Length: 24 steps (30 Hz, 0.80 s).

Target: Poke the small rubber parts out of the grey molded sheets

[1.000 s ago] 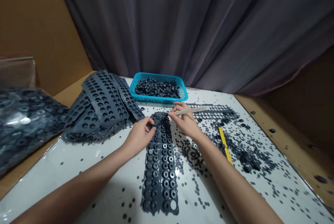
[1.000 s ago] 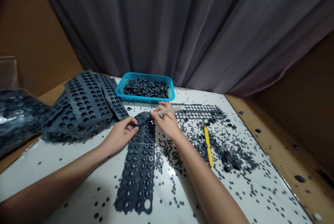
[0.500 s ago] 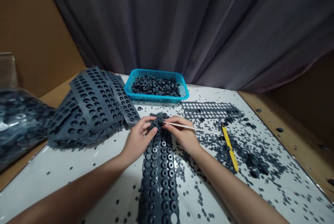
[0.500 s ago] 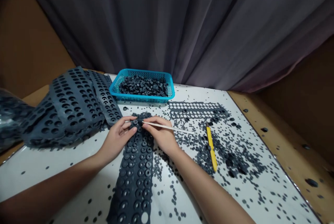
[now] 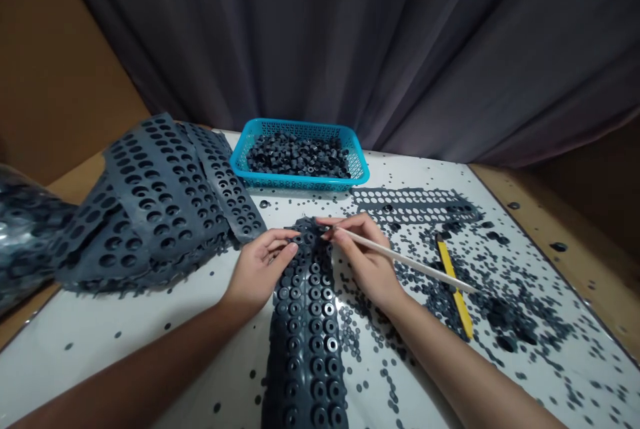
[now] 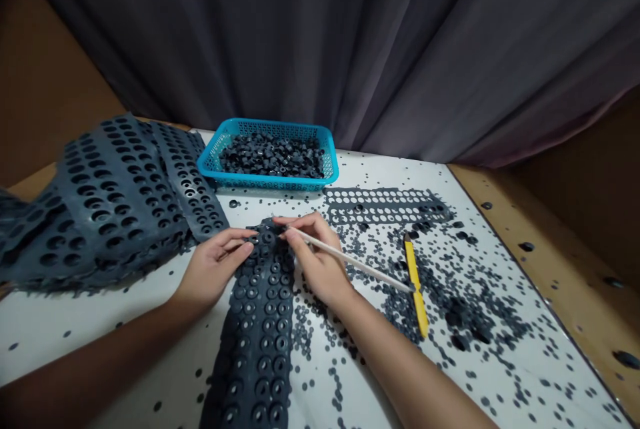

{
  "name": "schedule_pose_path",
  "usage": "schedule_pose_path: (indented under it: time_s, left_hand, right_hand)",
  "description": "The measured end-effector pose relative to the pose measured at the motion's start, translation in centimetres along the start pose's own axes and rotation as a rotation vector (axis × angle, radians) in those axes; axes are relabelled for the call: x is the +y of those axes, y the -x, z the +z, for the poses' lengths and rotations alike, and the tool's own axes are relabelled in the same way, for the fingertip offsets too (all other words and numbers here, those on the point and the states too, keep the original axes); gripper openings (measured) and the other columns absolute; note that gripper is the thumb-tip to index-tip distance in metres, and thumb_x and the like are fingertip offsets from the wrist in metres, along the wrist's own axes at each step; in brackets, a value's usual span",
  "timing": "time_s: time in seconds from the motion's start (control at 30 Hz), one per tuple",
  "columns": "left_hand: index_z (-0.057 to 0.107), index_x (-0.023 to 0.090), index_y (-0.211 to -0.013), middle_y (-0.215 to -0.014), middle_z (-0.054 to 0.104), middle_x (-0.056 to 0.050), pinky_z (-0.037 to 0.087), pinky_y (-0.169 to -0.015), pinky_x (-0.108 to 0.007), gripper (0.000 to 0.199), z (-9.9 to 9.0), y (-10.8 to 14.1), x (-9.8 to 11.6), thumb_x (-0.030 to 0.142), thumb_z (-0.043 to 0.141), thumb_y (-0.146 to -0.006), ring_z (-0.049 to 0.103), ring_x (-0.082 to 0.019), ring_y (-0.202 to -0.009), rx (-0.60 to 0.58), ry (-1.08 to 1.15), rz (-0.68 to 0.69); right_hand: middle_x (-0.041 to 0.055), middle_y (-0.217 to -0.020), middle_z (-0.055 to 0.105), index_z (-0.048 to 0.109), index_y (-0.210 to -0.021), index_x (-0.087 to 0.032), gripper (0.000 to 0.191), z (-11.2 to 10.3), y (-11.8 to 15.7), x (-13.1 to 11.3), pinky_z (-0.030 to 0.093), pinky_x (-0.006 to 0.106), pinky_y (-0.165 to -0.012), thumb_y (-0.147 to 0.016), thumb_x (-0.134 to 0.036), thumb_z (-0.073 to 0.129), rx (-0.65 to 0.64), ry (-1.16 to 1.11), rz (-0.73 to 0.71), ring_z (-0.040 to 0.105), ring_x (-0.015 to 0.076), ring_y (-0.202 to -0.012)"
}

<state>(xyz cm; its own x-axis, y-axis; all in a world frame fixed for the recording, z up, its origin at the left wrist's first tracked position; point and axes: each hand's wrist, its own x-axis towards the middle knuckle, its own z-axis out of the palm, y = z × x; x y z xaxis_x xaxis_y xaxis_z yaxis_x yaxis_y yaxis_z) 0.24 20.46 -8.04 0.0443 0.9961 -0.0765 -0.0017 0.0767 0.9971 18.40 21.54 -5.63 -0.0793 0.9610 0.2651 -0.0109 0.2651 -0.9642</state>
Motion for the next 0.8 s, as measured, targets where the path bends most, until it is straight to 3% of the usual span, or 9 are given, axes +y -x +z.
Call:
schedule_pose_path:
  time_s: [0.07, 0.13, 0.33, 0.53, 0.8]
  left_hand:
    - [0.067, 0.019, -0.092, -0.081, 0.070, -0.002, 0.047, -0.071, -0.020, 0.019, 0.0, 0.0, 0.0, 0.032, 0.065, -0.078, 0.063, -0.014, -0.077, 0.004, -0.013, 0.009]
    - [0.068, 0.020, -0.090, -0.081, 0.070, -0.001, 0.047, -0.070, -0.020, 0.016, -0.1, 0.0, -0.1, 0.030, 0.064, -0.078, 0.063, -0.013, -0.076, 0.001, -0.026, 0.028]
    - [0.069, 0.020, -0.083, -0.080, 0.071, -0.001, 0.048, -0.070, -0.021, 0.012, -0.1, 0.0, 0.0, 0.029, 0.065, -0.077, 0.064, -0.014, -0.076, -0.015, -0.026, 0.069]
    - [0.069, 0.017, -0.079, -0.078, 0.071, -0.004, 0.049, -0.068, -0.025, 0.019, 0.0, -0.1, 0.0, 0.034, 0.071, -0.070, 0.065, -0.018, -0.075, 0.007, -0.011, 0.025]
    - [0.070, 0.017, -0.080, -0.076, 0.071, -0.003, 0.048, -0.068, -0.024, 0.018, -0.1, 0.0, -0.2, 0.033, 0.069, -0.073, 0.064, -0.016, -0.073, -0.020, -0.008, 0.012]
  right_hand:
    - [0.0067, -0.111, 0.068, 0.056, -0.086, -0.022, 0.006, -0.4, -0.3, -0.3, 0.050, 0.039, -0.088, -0.088, -0.027, 0.059, 0.135, 0.096, -0.059, 0.065, 0.0203, -0.101]
    - [0.0071, -0.119, 0.065, 0.059, -0.086, -0.022, 0.004, -0.6, -0.5, -0.6, 0.046, 0.041, -0.095, -0.086, -0.026, 0.061, 0.161, 0.168, -0.103, 0.059, 0.0216, -0.113]
    - [0.0068, -0.107, 0.070, 0.063, -0.082, -0.022, 0.005, 0.3, 0.2, -0.6, 0.049, 0.042, -0.091, -0.084, -0.026, 0.063, -0.206, 0.087, -0.085, 0.064, 0.0211, -0.103]
    - [0.0084, -0.103, 0.071, 0.061, -0.082, -0.021, 0.007, 0.5, 0.3, -0.2, 0.049, 0.042, -0.091, -0.085, -0.028, 0.063, -0.258, 0.047, -0.097, 0.064, 0.0206, -0.102]
    - [0.0073, -0.103, 0.071, 0.060, -0.086, -0.021, 0.001, 0.2, 0.4, 0.1, 0.051, 0.038, -0.089, -0.086, -0.021, 0.061, -0.288, 0.126, -0.174, 0.065, 0.0192, -0.100]
